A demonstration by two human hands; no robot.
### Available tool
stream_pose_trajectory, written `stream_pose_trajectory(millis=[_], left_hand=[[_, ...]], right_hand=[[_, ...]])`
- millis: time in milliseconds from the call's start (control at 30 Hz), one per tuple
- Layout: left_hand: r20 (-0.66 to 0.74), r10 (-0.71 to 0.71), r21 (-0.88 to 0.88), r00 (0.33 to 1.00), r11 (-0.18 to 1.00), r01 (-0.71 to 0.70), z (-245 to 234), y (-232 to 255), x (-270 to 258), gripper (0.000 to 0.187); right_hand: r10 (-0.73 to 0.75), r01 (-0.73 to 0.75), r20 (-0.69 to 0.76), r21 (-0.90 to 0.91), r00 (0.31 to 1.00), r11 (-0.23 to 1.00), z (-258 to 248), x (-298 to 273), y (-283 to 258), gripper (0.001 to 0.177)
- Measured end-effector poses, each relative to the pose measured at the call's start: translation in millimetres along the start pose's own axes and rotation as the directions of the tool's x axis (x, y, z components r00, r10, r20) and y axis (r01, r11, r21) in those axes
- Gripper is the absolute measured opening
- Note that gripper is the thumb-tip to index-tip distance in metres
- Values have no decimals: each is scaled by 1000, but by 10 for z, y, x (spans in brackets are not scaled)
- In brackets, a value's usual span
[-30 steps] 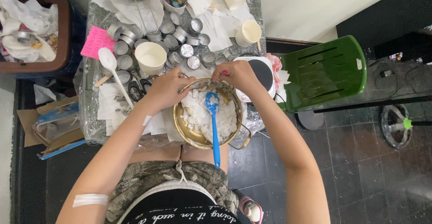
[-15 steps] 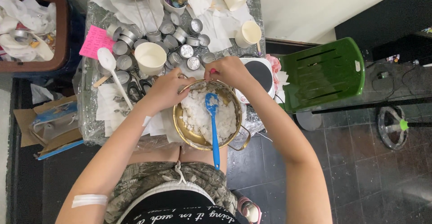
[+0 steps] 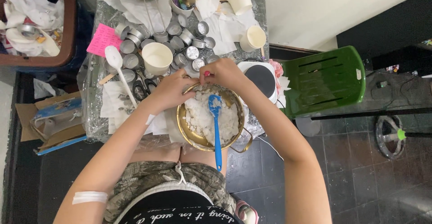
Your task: Stirring wax flakes in a pot at a melting station.
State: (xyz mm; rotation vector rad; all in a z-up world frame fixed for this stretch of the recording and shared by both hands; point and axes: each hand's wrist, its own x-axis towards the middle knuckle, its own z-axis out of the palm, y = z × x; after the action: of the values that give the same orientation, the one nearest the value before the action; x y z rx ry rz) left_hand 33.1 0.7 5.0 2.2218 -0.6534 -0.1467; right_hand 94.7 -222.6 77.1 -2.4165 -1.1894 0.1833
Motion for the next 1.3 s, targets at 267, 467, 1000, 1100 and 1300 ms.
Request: stream_pose_trajectory(millis=[267, 467, 1000, 1100, 1300], left_hand=[[13, -67, 83, 998, 994, 66, -158, 258, -58, 53], [-287, 138, 286, 948, 957, -52, -151, 663, -235, 67], [-365, 516, 529, 775, 800, -283, 127, 1131, -660, 9], [-326, 493, 552, 807, 792, -261, 162, 1030, -688, 7], [-280, 341, 445, 898, 875, -194, 211, 826, -693, 18]], right_hand=[[109, -109, -68, 1, 992, 994, -71, -226, -299, 9], [388, -261, -237, 433, 891, 863, -36, -773, -540, 5], [657, -323, -256, 710, 709, 626, 94, -1438, -1082, 10], [630, -286, -292, 702, 719, 652, 32, -1530, -951, 10], [734, -534, -338, 518, 590, 668, -25, -1456, -841, 13]])
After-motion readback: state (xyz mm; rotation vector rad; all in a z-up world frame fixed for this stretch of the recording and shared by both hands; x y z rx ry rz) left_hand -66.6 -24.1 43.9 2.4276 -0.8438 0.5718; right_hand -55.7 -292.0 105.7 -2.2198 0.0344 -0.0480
